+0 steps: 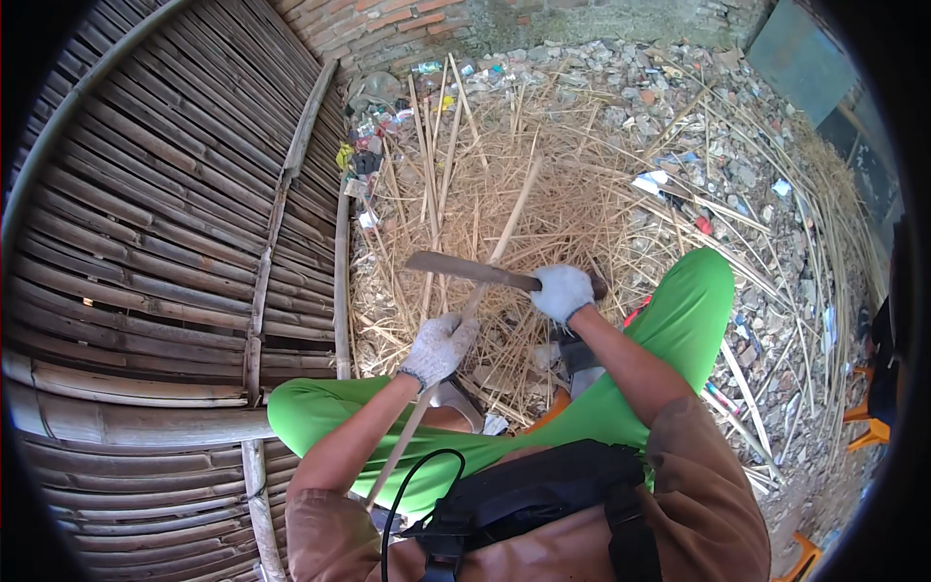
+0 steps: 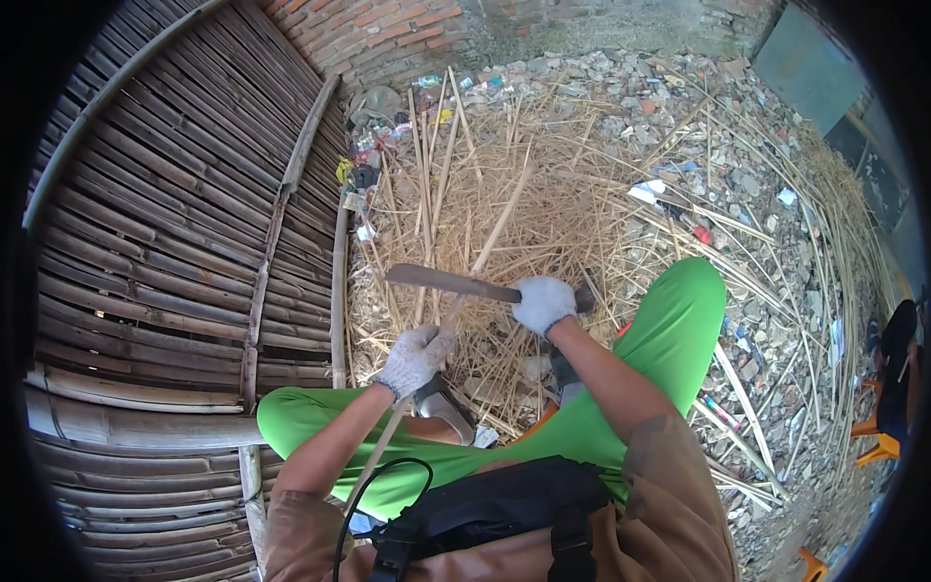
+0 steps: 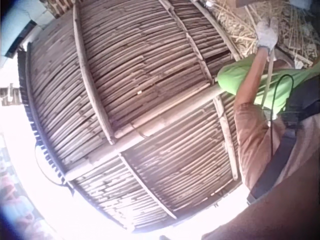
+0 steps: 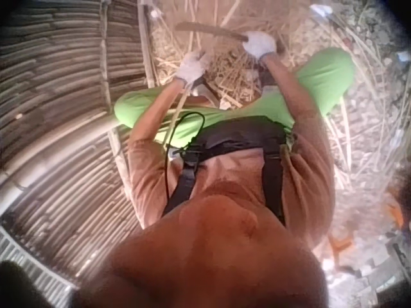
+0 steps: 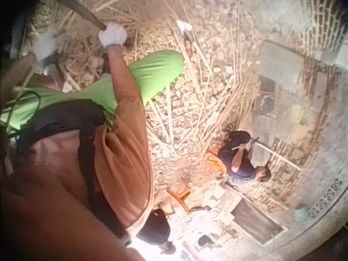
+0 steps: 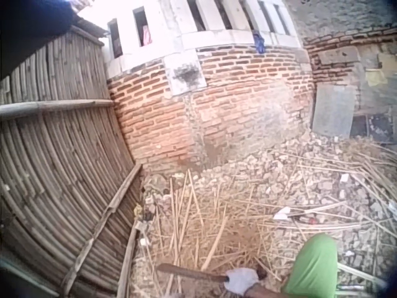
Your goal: The person whittles a long bamboo stick using a machete, removing thin shavings from the surface and ends.
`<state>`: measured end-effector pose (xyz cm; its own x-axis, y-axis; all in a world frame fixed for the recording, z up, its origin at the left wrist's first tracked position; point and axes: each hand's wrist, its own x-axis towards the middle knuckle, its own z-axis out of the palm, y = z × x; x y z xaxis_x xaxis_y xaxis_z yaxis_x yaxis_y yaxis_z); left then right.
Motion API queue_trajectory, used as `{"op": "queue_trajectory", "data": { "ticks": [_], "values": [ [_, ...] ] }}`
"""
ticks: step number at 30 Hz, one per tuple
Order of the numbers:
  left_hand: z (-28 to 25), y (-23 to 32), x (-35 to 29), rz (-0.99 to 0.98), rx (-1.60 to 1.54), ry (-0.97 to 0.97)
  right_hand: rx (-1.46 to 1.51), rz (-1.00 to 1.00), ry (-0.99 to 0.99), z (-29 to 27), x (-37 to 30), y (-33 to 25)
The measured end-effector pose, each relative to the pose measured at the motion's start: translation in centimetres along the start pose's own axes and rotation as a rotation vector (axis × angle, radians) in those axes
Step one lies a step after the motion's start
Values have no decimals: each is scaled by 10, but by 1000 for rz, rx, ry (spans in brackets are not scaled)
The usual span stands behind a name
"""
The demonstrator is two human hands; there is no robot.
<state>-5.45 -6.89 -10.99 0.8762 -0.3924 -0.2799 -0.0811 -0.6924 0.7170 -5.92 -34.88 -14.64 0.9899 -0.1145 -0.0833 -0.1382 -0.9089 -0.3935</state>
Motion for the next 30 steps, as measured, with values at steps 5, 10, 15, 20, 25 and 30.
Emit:
{"op": "queue_trajectory", "data": {
  "ticks": [5,10,15,20,25,30],
  "values": [
    [1,9,5,19,150,7,128,-185,41,19,-17,-8],
    [-5,22,-22,-128,68,-62,10,154,26,16,18,29],
    [-15,29,-29,4,10,-26,140,291,52,7,30,53],
    [-3,14,-11,16,49,0,36,-212,-47,34,-22,2],
    [-10,-5,-42,68,53,-13,101,317,27,3,34,49],
    [-9,5,-46,59,-22,-72,284,577,173,1,48,91]
  ]
}}
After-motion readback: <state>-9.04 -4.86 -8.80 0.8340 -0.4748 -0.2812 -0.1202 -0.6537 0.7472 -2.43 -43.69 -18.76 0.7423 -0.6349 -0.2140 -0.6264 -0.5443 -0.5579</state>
